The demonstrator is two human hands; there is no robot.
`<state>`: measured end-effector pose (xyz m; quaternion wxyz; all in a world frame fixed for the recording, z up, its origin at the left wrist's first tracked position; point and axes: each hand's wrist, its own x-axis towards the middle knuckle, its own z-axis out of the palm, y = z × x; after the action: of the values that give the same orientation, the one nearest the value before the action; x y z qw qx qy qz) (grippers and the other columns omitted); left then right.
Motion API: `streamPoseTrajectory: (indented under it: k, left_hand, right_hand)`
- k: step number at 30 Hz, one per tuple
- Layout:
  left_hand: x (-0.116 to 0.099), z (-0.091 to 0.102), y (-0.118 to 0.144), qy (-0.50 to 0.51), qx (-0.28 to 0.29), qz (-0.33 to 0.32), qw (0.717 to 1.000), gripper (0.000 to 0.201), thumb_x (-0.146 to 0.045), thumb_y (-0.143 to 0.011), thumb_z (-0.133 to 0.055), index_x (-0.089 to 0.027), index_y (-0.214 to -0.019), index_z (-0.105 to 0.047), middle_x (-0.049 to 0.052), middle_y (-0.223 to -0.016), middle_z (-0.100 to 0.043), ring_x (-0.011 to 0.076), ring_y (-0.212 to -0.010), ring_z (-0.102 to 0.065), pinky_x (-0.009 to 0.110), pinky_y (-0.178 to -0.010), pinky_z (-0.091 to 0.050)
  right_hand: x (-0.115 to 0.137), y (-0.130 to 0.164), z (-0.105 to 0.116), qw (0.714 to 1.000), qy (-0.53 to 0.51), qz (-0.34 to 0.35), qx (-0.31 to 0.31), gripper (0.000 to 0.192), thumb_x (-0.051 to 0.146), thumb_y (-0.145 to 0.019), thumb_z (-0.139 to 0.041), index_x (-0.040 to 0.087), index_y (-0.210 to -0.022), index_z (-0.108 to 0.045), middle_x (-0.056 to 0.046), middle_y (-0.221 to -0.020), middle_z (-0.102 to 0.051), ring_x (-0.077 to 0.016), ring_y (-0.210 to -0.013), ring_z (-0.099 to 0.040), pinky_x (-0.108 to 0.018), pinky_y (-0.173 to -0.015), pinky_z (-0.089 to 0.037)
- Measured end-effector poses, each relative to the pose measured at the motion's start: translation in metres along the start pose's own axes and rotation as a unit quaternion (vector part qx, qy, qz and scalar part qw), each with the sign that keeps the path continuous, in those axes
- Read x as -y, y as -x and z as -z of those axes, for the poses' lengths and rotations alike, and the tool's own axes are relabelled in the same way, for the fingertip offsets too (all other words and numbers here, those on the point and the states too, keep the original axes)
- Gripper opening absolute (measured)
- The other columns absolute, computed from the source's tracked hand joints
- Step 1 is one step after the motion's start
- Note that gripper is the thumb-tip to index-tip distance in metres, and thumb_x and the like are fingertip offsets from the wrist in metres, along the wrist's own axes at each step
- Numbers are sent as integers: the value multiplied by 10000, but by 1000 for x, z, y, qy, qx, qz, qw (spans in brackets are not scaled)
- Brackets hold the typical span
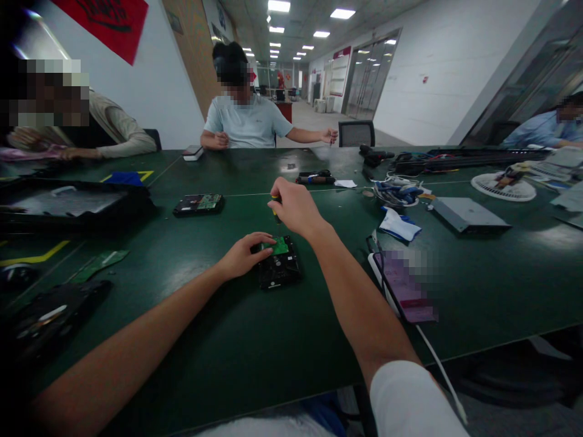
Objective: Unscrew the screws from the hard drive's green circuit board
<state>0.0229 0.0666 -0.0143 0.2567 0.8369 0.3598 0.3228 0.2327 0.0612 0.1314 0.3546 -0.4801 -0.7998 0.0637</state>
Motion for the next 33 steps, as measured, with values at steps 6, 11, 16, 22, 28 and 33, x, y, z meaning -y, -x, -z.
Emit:
streamPoseTrajectory:
  k: [6, 11, 16, 22, 28, 33]
  left_hand:
    - [2, -1, 0, 0, -4, -3, 1000, 282, -357, -906, -665, -281, -1173, -713, 58, -1291, -672, 259, -1217, -619, 488, -1102, -458]
    - [0, 1, 0, 2, 0, -2, 1000, 283, -353, -907, -663, -282, -1176, -714, 62, -1290, -673, 261, -1210, -623, 489, -1095, -465]
    - [-1, 1, 0, 1, 2, -2, 1000, 286, -358, -907, -664, -285, -1179, -712, 61, -1292, -672, 262, -1215, -620, 491, -1099, -460]
    - [-1, 1, 0, 0, 4, 2, 1000, 288, -357, -906, -661, -280, -1178, -716, 67, -1290, -674, 267, -1222, -615, 494, -1104, -456]
    - [-2, 1, 0, -2, 0, 1, 1000, 292, -349, -905, -664, -282, -1185, -712, 59, -1289, -674, 261, -1219, -614, 489, -1103, -456]
    - [-5, 2, 1, 2, -4, 2, 1000, 286, -333, -903, -668, -282, -1181, -714, 60, -1283, -677, 261, -1223, -615, 486, -1106, -457]
  right_hand:
    - [-2, 0, 4, 998, 36, 44, 14, 112, 211, -873, -691, 200, -969, -634, -65, -977, -678, -211, -876, -631, -358, -845, -469]
    - [-2, 0, 5, 999, 29, 33, 23, 124, 161, -858, -690, 204, -957, -629, -68, -983, -682, -220, -884, -639, -373, -855, -483]
    - [-3, 0, 2, 1000, 2, 10, -1, 145, 202, -848, -720, 216, -934, -605, -55, -935, -702, -224, -861, -652, -368, -806, -502]
    - [-4, -1, 4, 999, 33, 34, 9, 102, 188, -863, -697, 216, -935, -631, -63, -981, -699, -226, -898, -648, -377, -860, -497]
    - [-4, -1, 6, 998, 41, 43, 15, 134, 98, -858, -652, 208, -935, -642, -66, -982, -698, -229, -920, -646, -380, -883, -484]
    - [-3, 0, 7, 1000, 10, 3, 4, 113, 205, -846, -727, 217, -904, -631, -52, -923, -714, -229, -872, -659, -364, -799, -504]
